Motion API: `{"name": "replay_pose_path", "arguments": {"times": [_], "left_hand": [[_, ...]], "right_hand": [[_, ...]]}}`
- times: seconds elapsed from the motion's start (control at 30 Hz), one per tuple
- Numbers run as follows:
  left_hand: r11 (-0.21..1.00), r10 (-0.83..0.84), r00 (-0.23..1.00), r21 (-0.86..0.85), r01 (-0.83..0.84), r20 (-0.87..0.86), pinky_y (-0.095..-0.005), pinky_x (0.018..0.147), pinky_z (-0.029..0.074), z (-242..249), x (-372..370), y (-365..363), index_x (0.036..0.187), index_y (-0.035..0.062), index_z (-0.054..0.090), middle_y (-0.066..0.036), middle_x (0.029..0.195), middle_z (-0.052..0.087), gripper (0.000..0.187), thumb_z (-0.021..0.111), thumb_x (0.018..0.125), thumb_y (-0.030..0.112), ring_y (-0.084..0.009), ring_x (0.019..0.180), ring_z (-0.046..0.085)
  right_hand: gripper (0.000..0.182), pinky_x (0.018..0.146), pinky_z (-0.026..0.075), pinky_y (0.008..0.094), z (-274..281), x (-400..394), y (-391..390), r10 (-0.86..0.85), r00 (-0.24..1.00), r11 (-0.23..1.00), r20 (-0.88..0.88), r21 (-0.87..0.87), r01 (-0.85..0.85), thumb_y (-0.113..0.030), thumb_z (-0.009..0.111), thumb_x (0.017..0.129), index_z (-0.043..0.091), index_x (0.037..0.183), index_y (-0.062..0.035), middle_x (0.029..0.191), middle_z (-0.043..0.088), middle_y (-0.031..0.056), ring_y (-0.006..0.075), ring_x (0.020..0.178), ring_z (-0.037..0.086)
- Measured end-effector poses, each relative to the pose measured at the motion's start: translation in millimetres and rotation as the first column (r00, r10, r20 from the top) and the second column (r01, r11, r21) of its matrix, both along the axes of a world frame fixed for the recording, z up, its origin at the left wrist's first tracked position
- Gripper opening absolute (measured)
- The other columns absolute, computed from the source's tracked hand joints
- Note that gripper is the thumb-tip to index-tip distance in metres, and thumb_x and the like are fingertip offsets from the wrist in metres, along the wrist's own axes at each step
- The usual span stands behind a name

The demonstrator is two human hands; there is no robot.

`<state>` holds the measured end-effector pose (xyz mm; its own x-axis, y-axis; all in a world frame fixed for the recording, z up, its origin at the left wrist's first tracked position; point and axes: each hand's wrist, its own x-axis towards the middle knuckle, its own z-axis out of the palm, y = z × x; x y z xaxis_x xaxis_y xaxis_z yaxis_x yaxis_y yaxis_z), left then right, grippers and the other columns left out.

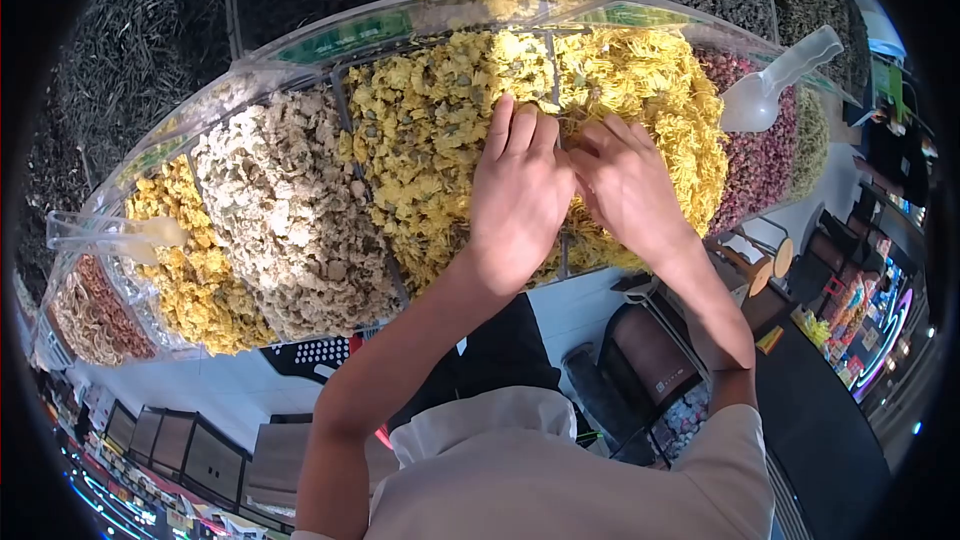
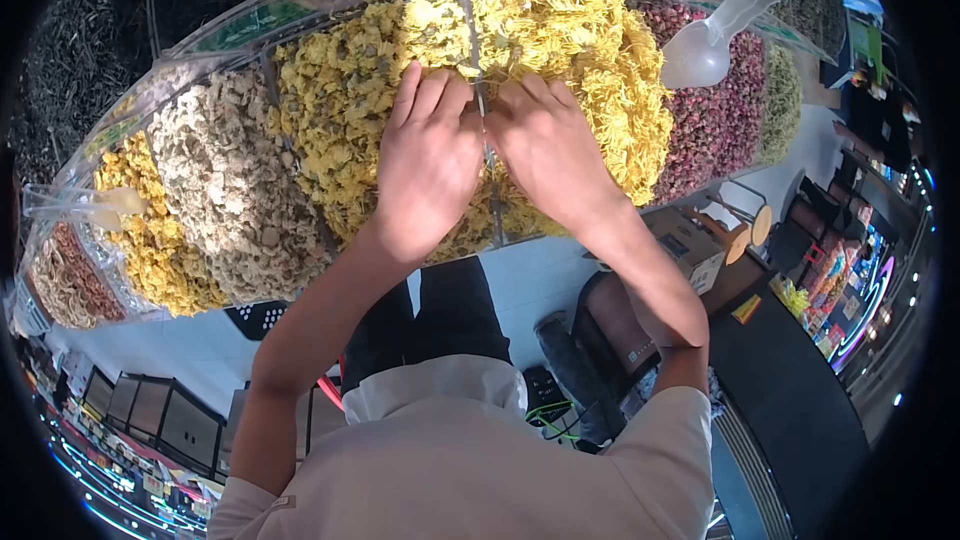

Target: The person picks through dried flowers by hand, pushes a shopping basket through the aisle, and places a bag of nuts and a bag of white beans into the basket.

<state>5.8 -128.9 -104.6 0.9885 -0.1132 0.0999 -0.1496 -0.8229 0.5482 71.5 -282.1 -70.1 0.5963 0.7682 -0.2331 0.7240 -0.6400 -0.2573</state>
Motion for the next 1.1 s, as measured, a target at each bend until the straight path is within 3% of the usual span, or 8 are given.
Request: {"name": "replay_pose_path", "arguments": {"times": [0.17,0.33,0.37,0.67,0.73,0.8,0.97,1.1], "left_hand": [[0.980,0.009,1.000,-0.200,-0.008,0.005,-0.0542,0.112,0.043,24,-18,7,0.095,0.0011,0.073,-0.014,0.125,0.063,0.015,0.076,0.081,0.007,-0.0336,0.121,0.059],[0.918,0.125,0.984,-0.391,-0.065,0.130,-0.0518,0.097,0.053,36,-52,15,0.094,0.0027,0.072,-0.012,0.116,0.066,0.017,0.078,0.078,0.005,-0.0348,0.109,0.066],[0.916,0.117,0.990,-0.395,-0.077,0.078,-0.0501,0.095,0.054,42,-64,19,0.096,0.0036,0.073,-0.012,0.116,0.067,0.018,0.078,0.079,0.004,-0.0345,0.108,0.067],[0.727,0.414,0.888,-0.516,-0.454,-0.198,-0.0395,0.090,0.055,46,-124,48,0.109,0.0065,0.073,-0.012,0.116,0.069,0.030,0.075,0.081,-0.004,-0.0306,0.107,0.067],[0.725,0.384,0.900,-0.536,-0.433,-0.208,-0.0390,0.089,0.055,41,-127,44,0.109,0.0057,0.072,-0.012,0.115,0.069,0.029,0.075,0.082,-0.003,-0.0298,0.107,0.067],[0.716,0.383,0.901,-0.551,-0.430,-0.205,-0.0389,0.089,0.055,42,-128,40,0.109,0.0061,0.073,-0.012,0.115,0.069,0.028,0.075,0.083,-0.003,-0.0291,0.106,0.067],[0.696,0.396,0.886,-0.550,-0.461,-0.241,-0.0398,0.092,0.055,47,-139,44,0.112,0.0048,0.072,-0.014,0.118,0.070,0.030,0.075,0.084,-0.002,-0.0312,0.109,0.067],[0.695,0.485,0.820,-0.434,-0.573,-0.304,-0.0476,0.110,0.045,46,-144,54,0.139,-0.0017,0.054,-0.025,0.145,0.054,0.054,0.072,0.088,0.007,-0.0424,0.133,0.053]], "right_hand": [[0.016,0.093,0.048,0.0412,-3,0,6,-0.002,1.000,1.000,-0.013,0.018,0.003,-0.008,0.068,0.079,0.075,0.093,-0.0040,0.098,0.066,0.0098,0.0271,0.105,0.061],[0.013,0.096,0.049,0.0400,1,4,16,0.063,0.997,0.998,-0.048,-0.012,-0.063,-0.005,0.065,0.078,0.071,0.088,-0.0003,0.097,0.065,0.0110,0.0282,0.105,0.062],[0.007,0.089,0.050,0.0424,6,8,16,0.081,0.996,0.997,-0.044,-0.017,-0.082,-0.006,0.073,0.083,0.070,0.089,-0.0023,0.095,0.065,0.0093,0.0287,0.100,0.063],[0.011,0.077,0.060,0.0382,26,20,67,-0.032,0.990,0.969,-0.135,0.239,0.064,0.002,0.075,0.085,0.071,0.095,0.0020,0.094,0.071,0.0120,0.0284,0.081,0.071],[0.005,0.083,0.060,0.0389,11,16,98,0.075,0.983,0.880,-0.168,0.476,0.014,-0.001,0.073,0.084,0.070,0.089,0.0003,0.093,0.071,0.0112,0.0264,0.086,0.068],[0.008,0.089,0.058,0.0365,2,15,136,0.282,0.959,0.853,0.016,0.453,-0.259,-0.003,0.073,0.083,0.070,0.090,-0.0002,0.098,0.069,0.0106,0.0247,0.096,0.066],[0.014,0.089,0.054,0.0381,-41,4,181,0.399,0.914,0.857,0.071,0.324,-0.400,-0.011,0.073,0.089,0.070,0.100,-0.0033,0.100,0.062,0.0076,0.0236,0.097,0.061],[0.012,0.088,0.053,0.0381,-36,3,183,0.416,0.902,0.858,0.116,0.279,-0.432,-0.013,0.075,0.085,0.069,0.092,-0.0056,0.098,0.061,0.0059,0.0231,0.094,0.060]]}}
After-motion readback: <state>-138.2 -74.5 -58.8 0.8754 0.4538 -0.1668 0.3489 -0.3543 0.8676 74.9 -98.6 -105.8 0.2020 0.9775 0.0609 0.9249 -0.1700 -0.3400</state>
